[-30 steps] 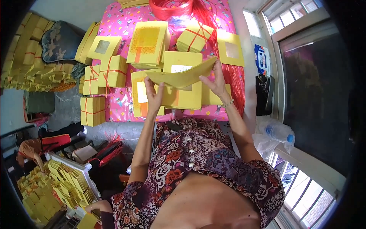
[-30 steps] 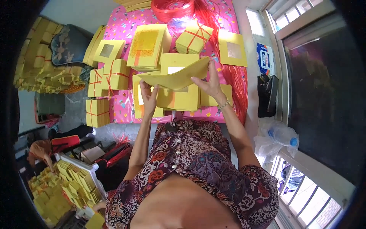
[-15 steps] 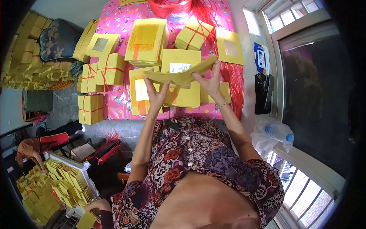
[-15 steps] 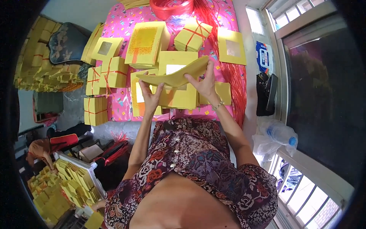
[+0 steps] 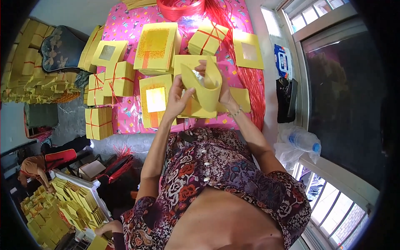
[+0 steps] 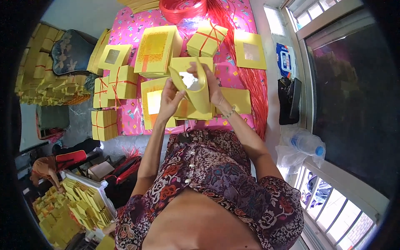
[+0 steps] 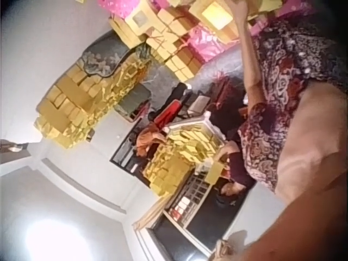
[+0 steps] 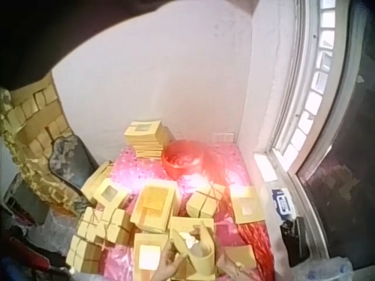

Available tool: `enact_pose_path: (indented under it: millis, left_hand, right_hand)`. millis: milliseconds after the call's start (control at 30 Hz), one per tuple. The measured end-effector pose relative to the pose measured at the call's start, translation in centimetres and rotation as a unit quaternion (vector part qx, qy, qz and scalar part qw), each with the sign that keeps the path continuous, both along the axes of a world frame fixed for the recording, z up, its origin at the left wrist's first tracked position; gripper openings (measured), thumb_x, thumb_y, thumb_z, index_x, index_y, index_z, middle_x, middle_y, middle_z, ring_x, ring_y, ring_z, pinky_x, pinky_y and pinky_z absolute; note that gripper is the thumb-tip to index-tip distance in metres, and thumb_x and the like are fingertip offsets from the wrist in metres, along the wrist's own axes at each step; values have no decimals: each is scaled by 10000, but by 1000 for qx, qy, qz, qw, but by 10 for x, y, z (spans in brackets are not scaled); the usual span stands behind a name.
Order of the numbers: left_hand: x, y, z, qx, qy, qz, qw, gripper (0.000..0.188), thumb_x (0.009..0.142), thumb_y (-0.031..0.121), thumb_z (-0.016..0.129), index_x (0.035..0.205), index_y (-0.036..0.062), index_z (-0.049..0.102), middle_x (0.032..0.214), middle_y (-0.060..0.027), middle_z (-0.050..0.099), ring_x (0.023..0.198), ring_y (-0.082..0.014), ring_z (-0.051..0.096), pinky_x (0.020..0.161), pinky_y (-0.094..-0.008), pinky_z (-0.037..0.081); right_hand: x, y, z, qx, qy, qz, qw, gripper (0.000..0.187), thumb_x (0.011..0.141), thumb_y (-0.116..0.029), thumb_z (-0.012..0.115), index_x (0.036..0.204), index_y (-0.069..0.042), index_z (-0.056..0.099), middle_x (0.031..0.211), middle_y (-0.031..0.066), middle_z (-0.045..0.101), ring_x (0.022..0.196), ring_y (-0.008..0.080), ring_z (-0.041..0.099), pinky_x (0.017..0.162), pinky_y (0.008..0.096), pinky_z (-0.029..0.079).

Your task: Bundling and organizing sheets of yellow joss paper at a workspace.

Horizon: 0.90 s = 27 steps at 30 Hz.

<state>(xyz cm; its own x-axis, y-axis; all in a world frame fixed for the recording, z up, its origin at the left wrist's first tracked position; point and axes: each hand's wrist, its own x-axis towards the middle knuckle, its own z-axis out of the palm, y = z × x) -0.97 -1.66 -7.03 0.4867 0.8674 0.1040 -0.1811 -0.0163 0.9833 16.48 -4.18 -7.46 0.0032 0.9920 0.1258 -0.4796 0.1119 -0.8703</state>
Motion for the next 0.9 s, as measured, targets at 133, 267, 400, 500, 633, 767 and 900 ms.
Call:
enact_pose_path:
  millis: [133,267,400,500,633,767,900]
  left_hand:
    - [13,-7,19,-24,-18,-48,998,463,865,58,605,1279,29,398,1195,-71,510,1064,-154,503,943,-307,386]
    - [19,-7,24,19,-6,-40,999,497,858,84,629,1283,21,380,1225,-92,482,1110,-187,482,974,-334,365]
    - [20,0,15,47,-10,-24,999,537,814,64,678,1263,26,386,1209,-96,488,1143,-184,452,998,-345,338]
    - [17,6,14,-4,-24,-43,999,549,774,49,721,1236,28,425,1152,-81,531,1098,-173,485,976,-332,369]
    - [15,11,17,-121,-53,-59,989,492,764,19,726,1186,22,475,1087,-65,571,1060,-157,518,948,-314,406]
    - [15,23,1,-121,-73,-11,990,404,805,-56,647,1169,16,488,1111,-69,579,1081,-142,526,939,-290,422]
    - [20,22,-19,-63,-74,-1,995,410,849,-45,588,1230,16,447,1161,-72,559,1088,-150,522,944,-285,410]
  right_hand:
    - [-11,-1,8,-22,66,88,994,512,996,-374,321,1384,-44,368,1338,89,454,1218,200,458,1017,350,389]
    - [-10,3,1,-9,124,132,983,539,992,-389,322,1391,-28,360,1358,108,441,1234,203,450,1016,364,395]
    - [-8,3,2,28,-8,70,997,540,968,-346,406,1385,-5,364,1338,116,457,1219,203,460,1000,355,410]
    - [-6,1,11,46,-70,53,995,506,950,-299,451,1350,8,407,1309,106,479,1172,182,489,981,332,416]
    - [15,-4,12,36,-128,-13,991,479,935,-319,490,1278,15,465,1232,78,529,1088,141,524,940,306,424]
    - [28,-10,1,31,-111,-63,991,579,897,-447,523,1256,3,458,1166,92,563,1057,145,539,921,297,422]
    - [29,-15,-8,52,-403,-79,910,573,832,-253,682,1271,10,425,1155,145,574,1075,211,564,907,341,450]
